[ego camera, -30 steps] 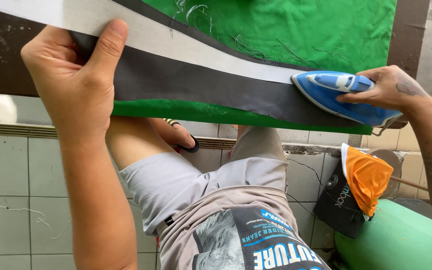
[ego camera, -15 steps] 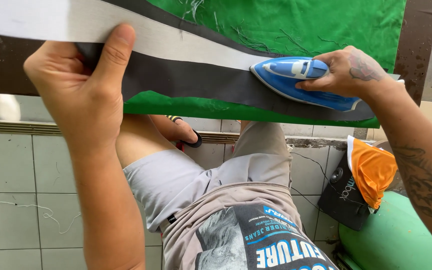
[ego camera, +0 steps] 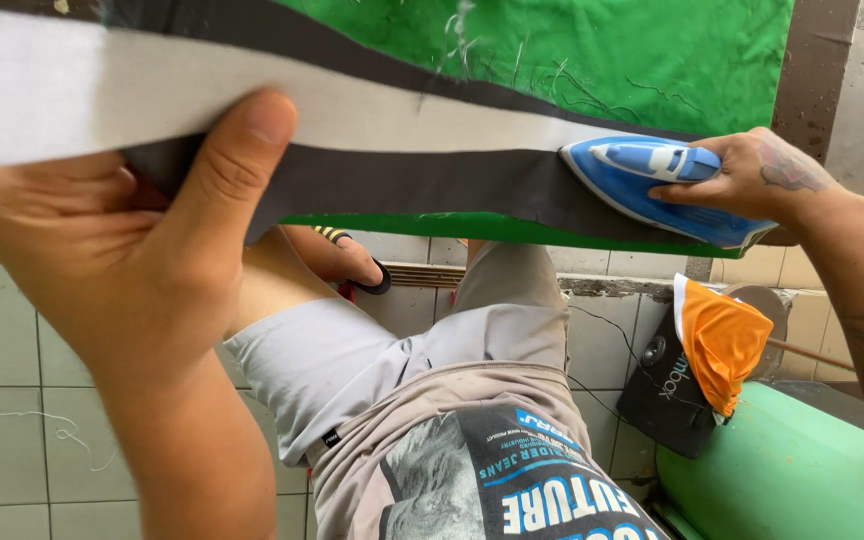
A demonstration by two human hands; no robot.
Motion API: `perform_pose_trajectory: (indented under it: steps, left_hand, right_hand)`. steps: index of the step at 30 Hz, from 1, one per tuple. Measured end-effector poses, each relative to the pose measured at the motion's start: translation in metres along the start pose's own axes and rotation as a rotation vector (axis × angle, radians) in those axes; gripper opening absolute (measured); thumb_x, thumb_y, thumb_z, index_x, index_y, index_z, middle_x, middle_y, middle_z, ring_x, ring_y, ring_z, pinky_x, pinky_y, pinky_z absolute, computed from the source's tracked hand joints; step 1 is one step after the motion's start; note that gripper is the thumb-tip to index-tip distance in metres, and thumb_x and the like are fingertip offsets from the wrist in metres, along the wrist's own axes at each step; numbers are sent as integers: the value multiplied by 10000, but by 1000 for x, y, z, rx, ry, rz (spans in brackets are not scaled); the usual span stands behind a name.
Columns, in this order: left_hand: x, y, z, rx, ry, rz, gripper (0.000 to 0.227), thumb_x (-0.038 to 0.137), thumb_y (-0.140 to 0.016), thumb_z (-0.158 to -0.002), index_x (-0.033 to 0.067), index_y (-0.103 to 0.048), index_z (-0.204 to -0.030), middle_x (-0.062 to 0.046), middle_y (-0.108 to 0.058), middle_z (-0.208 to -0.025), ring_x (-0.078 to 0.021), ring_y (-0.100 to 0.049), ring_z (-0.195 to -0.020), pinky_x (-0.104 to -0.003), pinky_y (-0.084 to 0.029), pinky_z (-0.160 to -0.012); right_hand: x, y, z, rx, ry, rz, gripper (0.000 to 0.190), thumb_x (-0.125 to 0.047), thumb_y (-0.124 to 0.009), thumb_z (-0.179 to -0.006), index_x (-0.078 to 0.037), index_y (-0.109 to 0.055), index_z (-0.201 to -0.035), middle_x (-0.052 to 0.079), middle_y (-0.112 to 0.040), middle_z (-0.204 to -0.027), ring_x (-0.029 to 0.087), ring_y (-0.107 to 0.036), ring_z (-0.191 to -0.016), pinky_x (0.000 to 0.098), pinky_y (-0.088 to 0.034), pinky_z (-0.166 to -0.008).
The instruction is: Ironing a decorative fabric strip onto a larger piece of green fabric on a work table.
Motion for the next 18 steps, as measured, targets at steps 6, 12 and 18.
perform_pose_trajectory:
  steps: [6,12,18]
  left_hand:
    - [-13,13,-1,-73,-215,-132,230,-67,-871,-1191,-164,-712,-1057,-166,-684,-1023,-258,-646,-1003,-389,-581,-957]
    - [-34,13,-10,-49,-182,-142,538,-14,-883,-1196,-31,-529,-791,-32,-386,-711,-160,-354,-719,-322,-315,-699]
    - [-73,19,-27,43,-216,-156,330,50,-847,-1201,-58,-672,-943,-26,-486,-809,-150,-425,-811,-336,-410,-752]
  right_hand:
    - [16,5,15,122,-47,-200,571,-470,-805,-790,-120,-794,-1241,152,-784,-1009,285,-717,-867,416,-599,-764]
    - [52,-1,6,202,64,-310,407,-473,-843,-840,-68,-815,-872,82,-599,-643,186,-517,-558,317,-410,-506]
    - [2,0,-11,138,64,-18,476,-563,-788,-796,-242,-832,-1144,95,-742,-769,250,-647,-702,381,-517,-677]
Point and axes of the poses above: each hand's wrist, its own z-axis away from the middle knuckle, its own y-axis out of the back of the hand, x = y × z, the point moved 3 cm from there along -z, towards the middle knuckle
